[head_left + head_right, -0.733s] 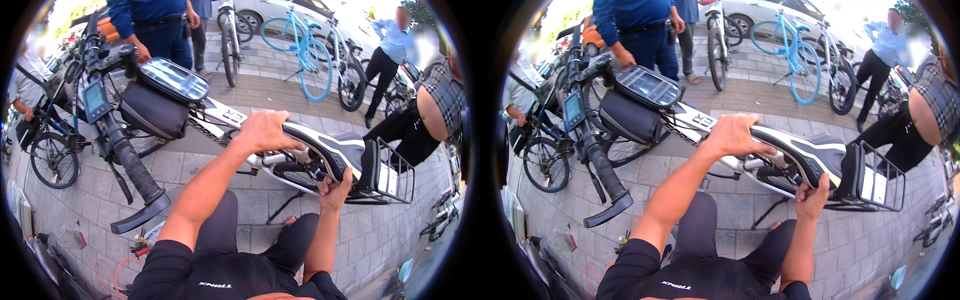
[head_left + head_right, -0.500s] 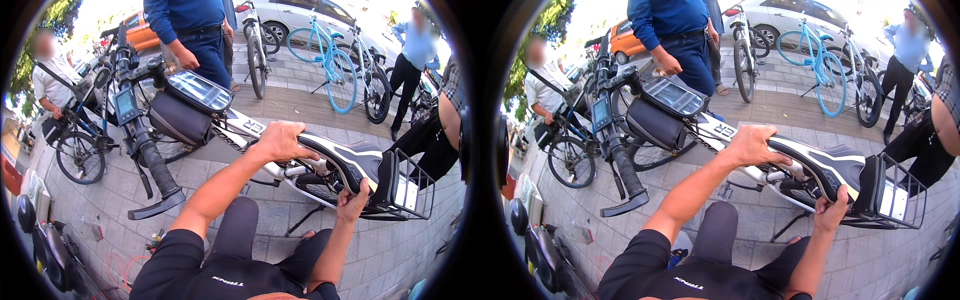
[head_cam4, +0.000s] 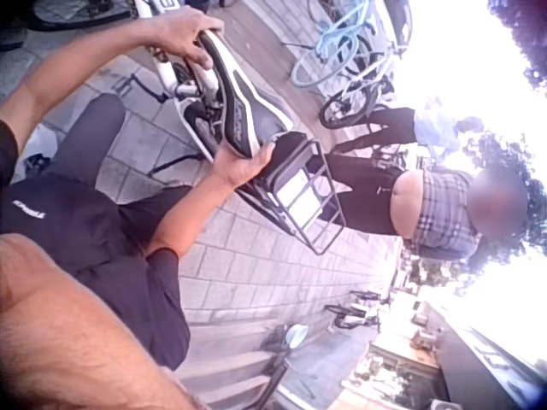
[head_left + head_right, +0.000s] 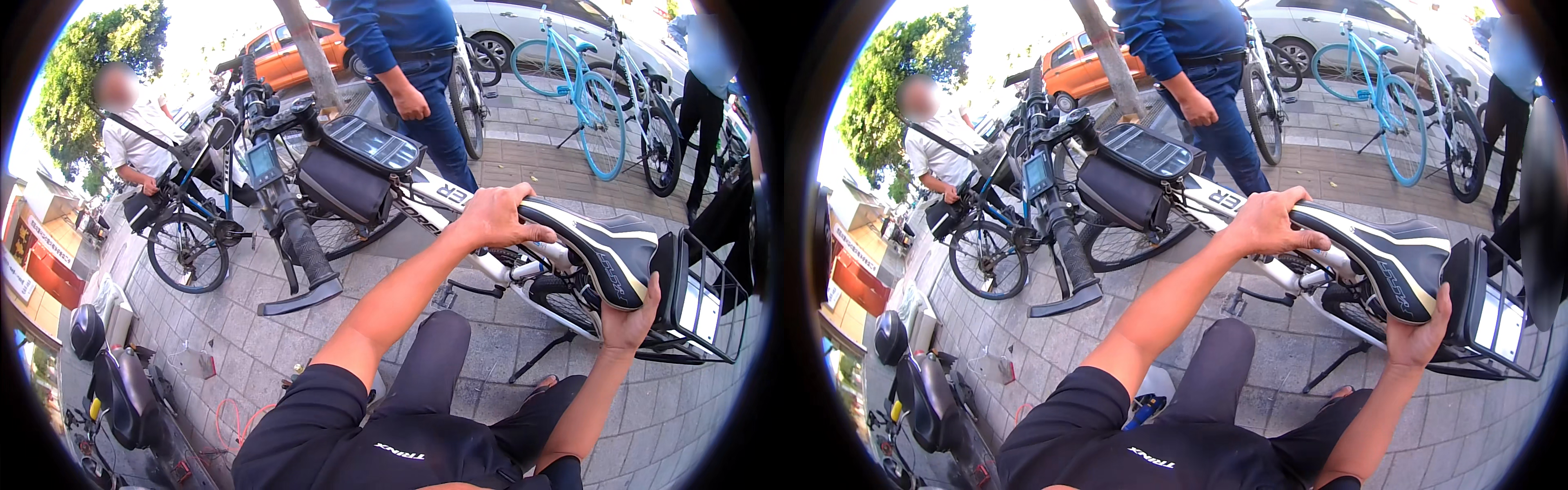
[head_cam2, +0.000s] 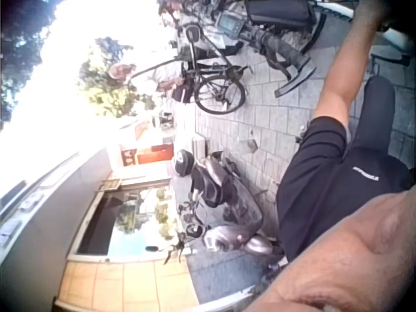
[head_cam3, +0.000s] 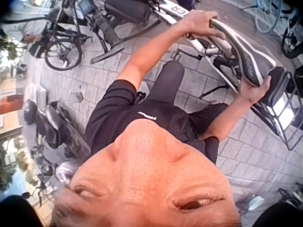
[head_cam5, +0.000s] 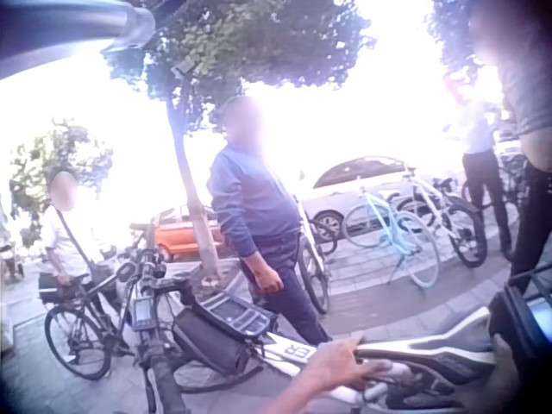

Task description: The person sits on the sidewalk and uses a wrench to loosen the bolt on the bicycle seat post. They adjust the seat height and angle, then remove the seat entirely from the frame. The person holds the detached seat and inspects it while sitting on the ground.

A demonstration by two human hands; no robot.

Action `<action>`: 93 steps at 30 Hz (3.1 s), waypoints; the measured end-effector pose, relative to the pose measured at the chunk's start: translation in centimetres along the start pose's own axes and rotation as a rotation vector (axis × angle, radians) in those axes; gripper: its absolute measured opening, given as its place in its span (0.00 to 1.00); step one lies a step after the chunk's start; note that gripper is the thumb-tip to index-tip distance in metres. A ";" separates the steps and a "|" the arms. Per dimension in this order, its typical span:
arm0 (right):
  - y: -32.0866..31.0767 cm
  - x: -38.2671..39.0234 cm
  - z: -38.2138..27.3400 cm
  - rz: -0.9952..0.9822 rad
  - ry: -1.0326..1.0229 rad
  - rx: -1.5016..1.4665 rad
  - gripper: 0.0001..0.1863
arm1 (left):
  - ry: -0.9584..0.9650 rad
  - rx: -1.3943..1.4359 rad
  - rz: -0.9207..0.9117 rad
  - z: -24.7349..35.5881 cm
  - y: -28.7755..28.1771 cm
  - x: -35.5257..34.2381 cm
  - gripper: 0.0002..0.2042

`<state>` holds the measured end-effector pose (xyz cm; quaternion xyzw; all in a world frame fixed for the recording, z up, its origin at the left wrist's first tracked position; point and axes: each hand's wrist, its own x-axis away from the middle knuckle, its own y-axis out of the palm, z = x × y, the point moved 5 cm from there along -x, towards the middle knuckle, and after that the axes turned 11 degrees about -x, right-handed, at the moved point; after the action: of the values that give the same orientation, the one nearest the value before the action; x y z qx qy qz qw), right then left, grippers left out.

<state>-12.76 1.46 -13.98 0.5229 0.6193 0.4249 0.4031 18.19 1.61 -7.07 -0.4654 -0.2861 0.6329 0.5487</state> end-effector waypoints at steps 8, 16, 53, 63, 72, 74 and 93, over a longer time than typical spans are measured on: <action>0.8 -1.7 -0.8 -0.093 0.159 0.139 0.26 | 0.161 0.280 0.306 2.1 -0.1 -0.3 0.36; 2.2 -0.3 -1.7 -0.053 0.144 0.649 0.24 | 0.074 0.322 0.417 1.4 1.3 -1.1 0.24; -0.2 3.5 2.8 0.103 -0.390 0.451 0.19 | 0.028 0.652 0.306 0.4 3.1 -3.2 0.16; 0.8 2.1 3.4 0.081 -0.627 0.171 0.16 | 0.099 0.594 0.451 1.2 3.2 -3.0 0.13; -0.3 -0.5 1.7 0.032 -0.439 0.167 0.10 | 0.222 0.522 0.608 1.4 2.7 -0.6 0.13; 0.3 -0.4 1.9 0.020 -0.447 0.155 0.10 | 0.205 0.511 0.606 1.1 2.8 -1.0 0.14; 1.5 1.1 3.3 -0.045 -0.481 0.325 0.17 | -0.106 0.677 0.419 0.4 3.4 -4.9 0.22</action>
<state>-9.31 3.05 -13.68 0.6524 0.5775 0.1748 0.4585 16.16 -3.87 -8.51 -0.2734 0.0117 0.8128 0.5143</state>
